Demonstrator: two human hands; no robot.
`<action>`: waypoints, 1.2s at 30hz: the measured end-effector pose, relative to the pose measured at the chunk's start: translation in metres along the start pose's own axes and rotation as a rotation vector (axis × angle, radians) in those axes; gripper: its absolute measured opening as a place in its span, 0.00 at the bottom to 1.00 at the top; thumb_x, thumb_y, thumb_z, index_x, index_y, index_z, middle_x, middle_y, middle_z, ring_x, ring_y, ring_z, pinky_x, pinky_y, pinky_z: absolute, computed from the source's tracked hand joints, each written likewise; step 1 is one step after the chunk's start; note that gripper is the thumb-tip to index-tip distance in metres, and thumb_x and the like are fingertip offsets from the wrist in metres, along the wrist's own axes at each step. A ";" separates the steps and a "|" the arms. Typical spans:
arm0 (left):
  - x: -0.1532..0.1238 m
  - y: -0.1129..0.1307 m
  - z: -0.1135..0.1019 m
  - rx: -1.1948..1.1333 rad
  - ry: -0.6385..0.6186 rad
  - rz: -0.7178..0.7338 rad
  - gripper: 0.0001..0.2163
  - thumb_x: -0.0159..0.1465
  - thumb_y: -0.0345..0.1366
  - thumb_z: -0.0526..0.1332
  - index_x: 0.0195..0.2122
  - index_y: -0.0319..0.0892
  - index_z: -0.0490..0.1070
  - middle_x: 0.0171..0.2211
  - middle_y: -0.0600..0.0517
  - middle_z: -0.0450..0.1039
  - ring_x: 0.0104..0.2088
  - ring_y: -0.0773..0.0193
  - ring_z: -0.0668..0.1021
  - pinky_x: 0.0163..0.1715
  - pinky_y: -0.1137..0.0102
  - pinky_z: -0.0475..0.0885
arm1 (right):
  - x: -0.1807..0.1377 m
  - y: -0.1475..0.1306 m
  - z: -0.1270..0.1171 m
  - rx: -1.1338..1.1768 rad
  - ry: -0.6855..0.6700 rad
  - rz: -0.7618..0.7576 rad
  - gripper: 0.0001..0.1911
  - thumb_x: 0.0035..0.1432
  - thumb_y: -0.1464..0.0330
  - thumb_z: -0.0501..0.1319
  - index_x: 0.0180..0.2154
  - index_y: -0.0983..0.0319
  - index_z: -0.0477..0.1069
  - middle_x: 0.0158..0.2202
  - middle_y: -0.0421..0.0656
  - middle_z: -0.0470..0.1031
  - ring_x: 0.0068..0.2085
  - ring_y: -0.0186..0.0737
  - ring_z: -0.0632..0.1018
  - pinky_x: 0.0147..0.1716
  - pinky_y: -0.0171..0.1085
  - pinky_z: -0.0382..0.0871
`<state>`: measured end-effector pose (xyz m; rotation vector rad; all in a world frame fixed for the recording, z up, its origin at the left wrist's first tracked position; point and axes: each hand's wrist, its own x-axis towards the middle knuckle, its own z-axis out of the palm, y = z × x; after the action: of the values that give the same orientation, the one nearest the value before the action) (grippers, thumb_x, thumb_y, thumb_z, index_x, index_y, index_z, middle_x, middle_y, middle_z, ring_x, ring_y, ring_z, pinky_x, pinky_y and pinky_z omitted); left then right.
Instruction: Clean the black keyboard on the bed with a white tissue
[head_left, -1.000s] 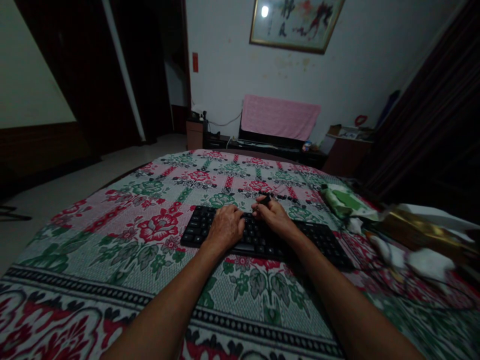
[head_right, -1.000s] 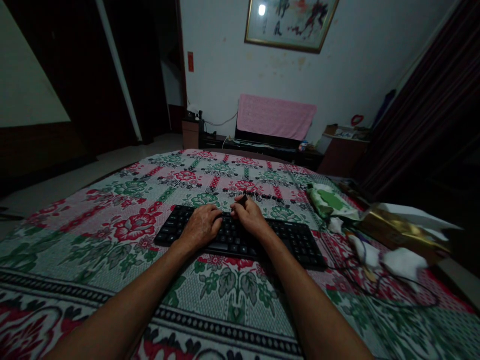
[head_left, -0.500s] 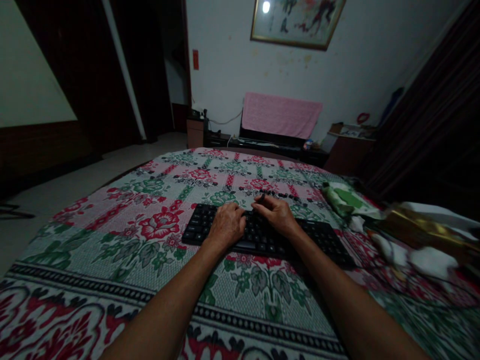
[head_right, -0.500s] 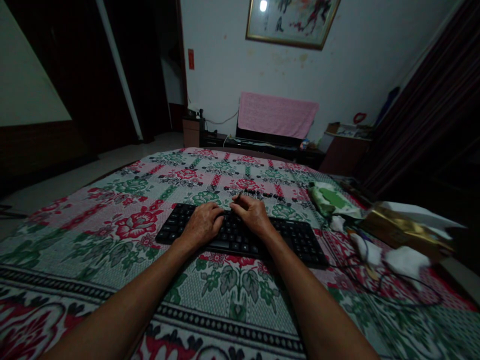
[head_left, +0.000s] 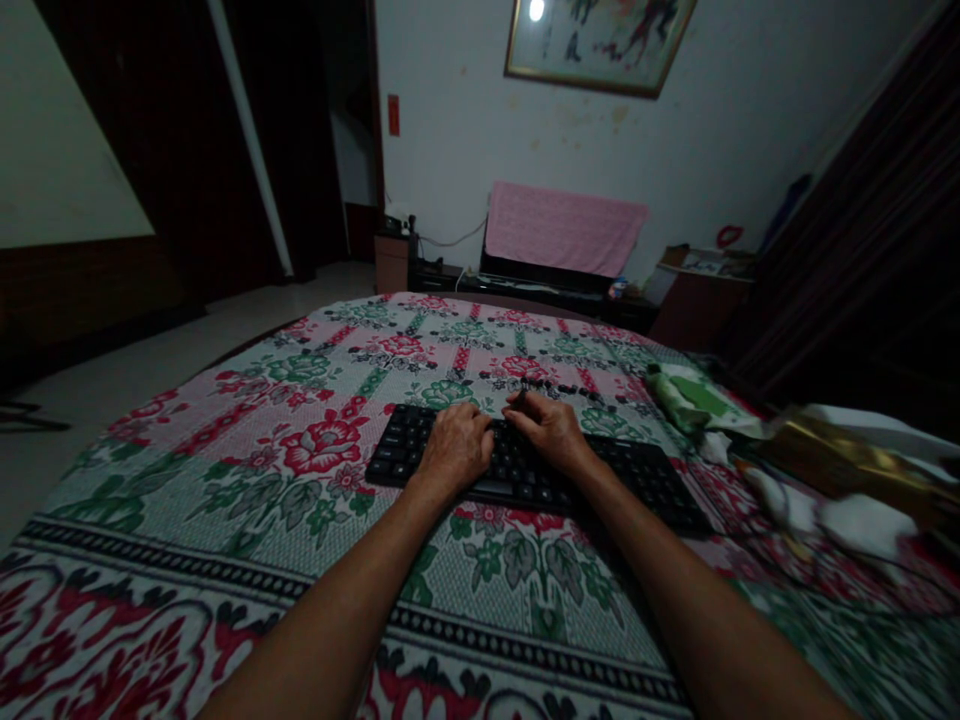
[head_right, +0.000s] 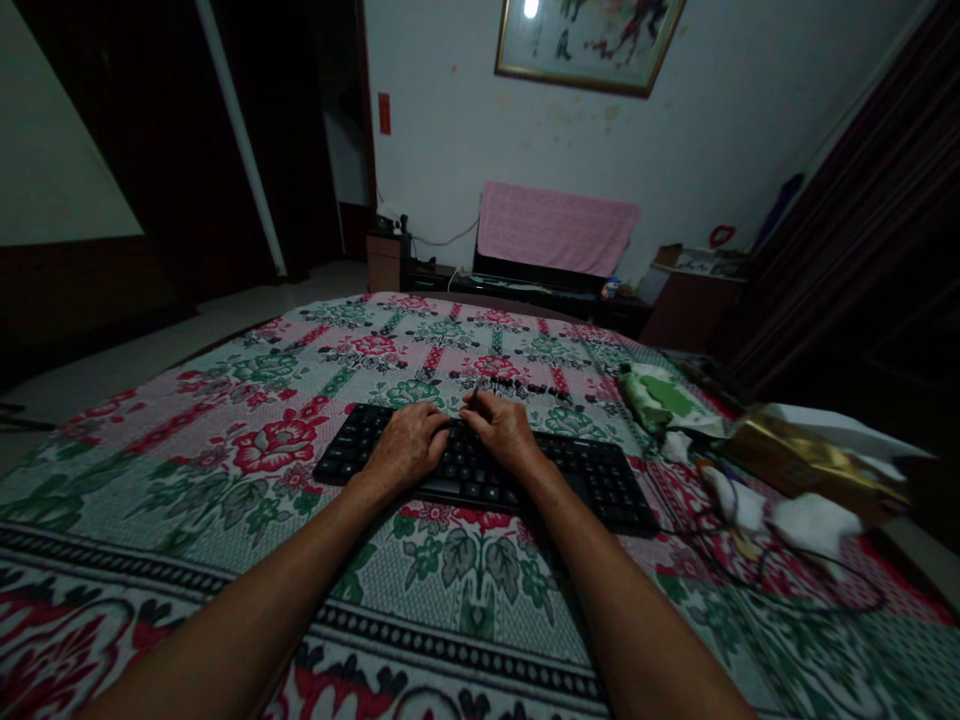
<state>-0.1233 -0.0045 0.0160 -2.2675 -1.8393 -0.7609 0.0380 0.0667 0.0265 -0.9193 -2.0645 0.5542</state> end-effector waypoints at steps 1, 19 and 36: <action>0.000 0.000 0.000 0.002 -0.002 -0.001 0.11 0.64 0.34 0.52 0.40 0.40 0.73 0.39 0.46 0.70 0.44 0.57 0.71 0.48 0.62 0.67 | 0.000 -0.001 0.000 -0.016 0.000 -0.007 0.11 0.54 0.61 0.59 0.36 0.60 0.73 0.32 0.41 0.78 0.35 0.41 0.78 0.37 0.38 0.70; 0.000 0.000 0.000 0.002 0.001 -0.005 0.12 0.64 0.34 0.53 0.42 0.40 0.74 0.40 0.46 0.70 0.45 0.58 0.71 0.48 0.62 0.66 | 0.007 0.000 0.003 -0.075 -0.024 -0.038 0.11 0.55 0.61 0.57 0.35 0.60 0.72 0.26 0.40 0.74 0.30 0.38 0.74 0.31 0.34 0.64; 0.001 -0.001 0.000 0.010 -0.007 0.000 0.11 0.64 0.35 0.52 0.41 0.41 0.74 0.40 0.46 0.70 0.44 0.58 0.71 0.48 0.62 0.66 | 0.014 0.000 0.001 0.035 -0.047 0.057 0.09 0.51 0.62 0.58 0.32 0.61 0.72 0.24 0.39 0.74 0.28 0.37 0.74 0.29 0.34 0.65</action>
<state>-0.1238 -0.0036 0.0159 -2.2671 -1.8420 -0.7434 0.0315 0.0779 0.0328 -0.9553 -2.0694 0.6456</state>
